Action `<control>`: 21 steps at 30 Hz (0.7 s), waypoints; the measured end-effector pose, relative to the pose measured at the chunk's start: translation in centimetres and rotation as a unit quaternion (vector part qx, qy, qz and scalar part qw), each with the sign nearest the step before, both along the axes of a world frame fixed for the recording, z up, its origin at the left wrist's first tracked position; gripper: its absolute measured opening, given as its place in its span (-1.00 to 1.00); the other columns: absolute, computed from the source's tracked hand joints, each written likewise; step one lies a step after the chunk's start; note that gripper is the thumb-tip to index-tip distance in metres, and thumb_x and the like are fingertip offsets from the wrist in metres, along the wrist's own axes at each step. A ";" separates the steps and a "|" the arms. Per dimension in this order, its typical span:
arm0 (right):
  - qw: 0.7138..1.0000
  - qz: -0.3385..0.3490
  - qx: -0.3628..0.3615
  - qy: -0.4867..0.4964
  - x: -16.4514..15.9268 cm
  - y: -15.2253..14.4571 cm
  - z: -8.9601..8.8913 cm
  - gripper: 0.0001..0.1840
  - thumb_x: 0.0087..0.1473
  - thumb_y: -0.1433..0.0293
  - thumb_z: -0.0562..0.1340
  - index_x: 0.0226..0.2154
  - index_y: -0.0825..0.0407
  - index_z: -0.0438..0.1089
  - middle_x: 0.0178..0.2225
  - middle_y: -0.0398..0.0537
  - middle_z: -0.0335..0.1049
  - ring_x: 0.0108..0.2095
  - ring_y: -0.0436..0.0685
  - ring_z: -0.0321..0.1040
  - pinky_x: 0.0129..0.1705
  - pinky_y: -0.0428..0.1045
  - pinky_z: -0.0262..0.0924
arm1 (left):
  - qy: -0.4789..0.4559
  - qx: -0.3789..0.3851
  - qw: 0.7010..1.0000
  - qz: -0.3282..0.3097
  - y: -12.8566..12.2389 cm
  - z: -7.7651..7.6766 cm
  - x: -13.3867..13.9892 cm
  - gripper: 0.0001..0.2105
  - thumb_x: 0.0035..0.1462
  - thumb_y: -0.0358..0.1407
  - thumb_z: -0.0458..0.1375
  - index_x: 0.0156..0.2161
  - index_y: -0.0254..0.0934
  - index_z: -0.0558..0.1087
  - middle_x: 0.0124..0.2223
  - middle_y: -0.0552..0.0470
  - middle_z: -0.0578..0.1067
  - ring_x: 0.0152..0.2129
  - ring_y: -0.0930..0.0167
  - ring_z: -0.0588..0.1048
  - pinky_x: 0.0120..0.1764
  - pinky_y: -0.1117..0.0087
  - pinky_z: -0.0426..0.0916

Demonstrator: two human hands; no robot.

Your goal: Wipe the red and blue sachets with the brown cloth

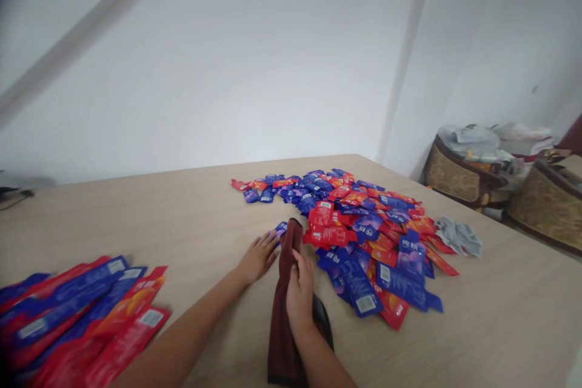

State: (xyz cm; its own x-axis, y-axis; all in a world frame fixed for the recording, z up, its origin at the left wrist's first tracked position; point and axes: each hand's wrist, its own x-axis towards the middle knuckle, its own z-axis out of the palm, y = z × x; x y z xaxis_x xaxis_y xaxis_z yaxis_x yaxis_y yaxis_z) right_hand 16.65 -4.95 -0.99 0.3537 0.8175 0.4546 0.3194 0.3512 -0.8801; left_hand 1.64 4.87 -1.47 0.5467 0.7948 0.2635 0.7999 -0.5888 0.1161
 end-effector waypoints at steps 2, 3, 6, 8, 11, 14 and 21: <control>0.998 0.024 0.028 -0.057 -0.3 -0.7 0.7 -0.61 0.13 0.42 -0.05 -0.05 0.02 0.32 -0.04 0.04 0.30 0.01 0.15 0.16 0.09 0.14 0.03 | -0.022 0.008 1.000 -0.017 -4.9 -0.2 -1.3 -0.53 0.25 -0.22 -0.14 0.25 -0.18 0.00 0.28 -0.07 0.08 0.22 0.29 0.02 0.17 0.08 0.02; 0.994 0.048 0.043 -0.094 -0.6 -1.2 1.1 -0.61 0.12 0.44 -0.05 -0.05 0.00 0.32 -0.05 0.02 0.30 0.01 0.15 0.16 0.09 0.14 0.04 | -0.035 0.012 0.999 -0.022 -7.3 -0.4 -2.0 -0.52 0.23 -0.22 -0.11 0.25 -0.19 0.00 0.28 -0.08 0.09 0.22 0.29 0.03 0.18 0.09 0.02; 0.957 0.164 0.084 -0.226 -2.5 -3.4 2.0 -0.56 0.08 0.53 -0.03 -0.04 -0.05 0.33 -0.07 -0.02 0.32 0.00 0.13 0.15 0.08 0.13 0.05 | -0.068 -0.007 0.998 0.008 -13.5 -0.8 -3.6 -0.52 0.15 -0.29 -0.01 0.18 -0.32 0.12 0.19 -0.18 0.25 0.16 0.27 0.18 0.14 0.12 0.12; 0.919 0.233 0.091 -0.305 -4.1 -4.8 2.3 -0.53 0.05 0.56 0.01 -0.02 -0.07 0.32 -0.05 -0.04 0.32 0.00 0.13 0.15 0.09 0.13 0.05 | -0.072 -0.034 0.995 0.054 -16.1 -0.9 -4.3 -0.60 0.10 -0.36 0.01 0.08 -0.39 0.24 0.06 -0.24 0.39 0.06 0.24 0.32 0.09 0.11 0.21; 0.894 0.239 0.054 -0.375 -5.2 -5.6 2.1 -0.48 0.02 0.60 0.02 0.03 -0.03 0.29 0.02 -0.03 0.30 0.03 0.15 0.13 0.08 0.10 0.05 | -0.065 -0.045 0.993 0.092 -17.5 -0.4 -4.7 -0.65 0.08 -0.42 0.00 0.01 -0.42 0.30 -0.01 -0.26 0.44 -0.01 0.23 0.38 0.06 0.14 0.26; 0.896 0.158 -0.026 -0.415 -3.8 -3.9 1.5 -0.48 0.00 0.62 0.00 -0.02 -0.01 0.36 0.00 0.00 0.34 0.03 0.18 0.14 0.05 0.09 0.05 | -0.065 -0.019 0.994 0.090 -17.4 0.3 -4.3 -0.61 0.13 -0.41 -0.02 0.09 -0.40 0.23 0.09 -0.24 0.37 0.05 0.28 0.33 0.10 0.18 0.23; 0.919 0.059 -0.038 -0.389 0.3 -1.6 0.9 -0.46 -0.01 0.63 -0.04 -0.01 0.06 0.35 -0.01 0.03 0.35 0.02 0.16 0.15 0.07 0.08 0.03 | -0.049 0.011 0.991 0.123 -17.9 0.5 -3.0 -0.55 0.12 -0.42 -0.05 0.13 -0.48 0.18 0.13 -0.27 0.32 0.10 0.25 0.27 0.13 0.16 0.18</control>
State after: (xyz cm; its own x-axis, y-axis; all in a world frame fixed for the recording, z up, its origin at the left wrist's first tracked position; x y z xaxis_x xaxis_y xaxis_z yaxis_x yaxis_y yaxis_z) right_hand 16.97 -6.51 -0.12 -0.1473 0.8690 0.4723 0.8252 0.3712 -0.4257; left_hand -1.34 -12.99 -0.97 0.3078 0.8944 0.3244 0.9051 -0.3804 0.1900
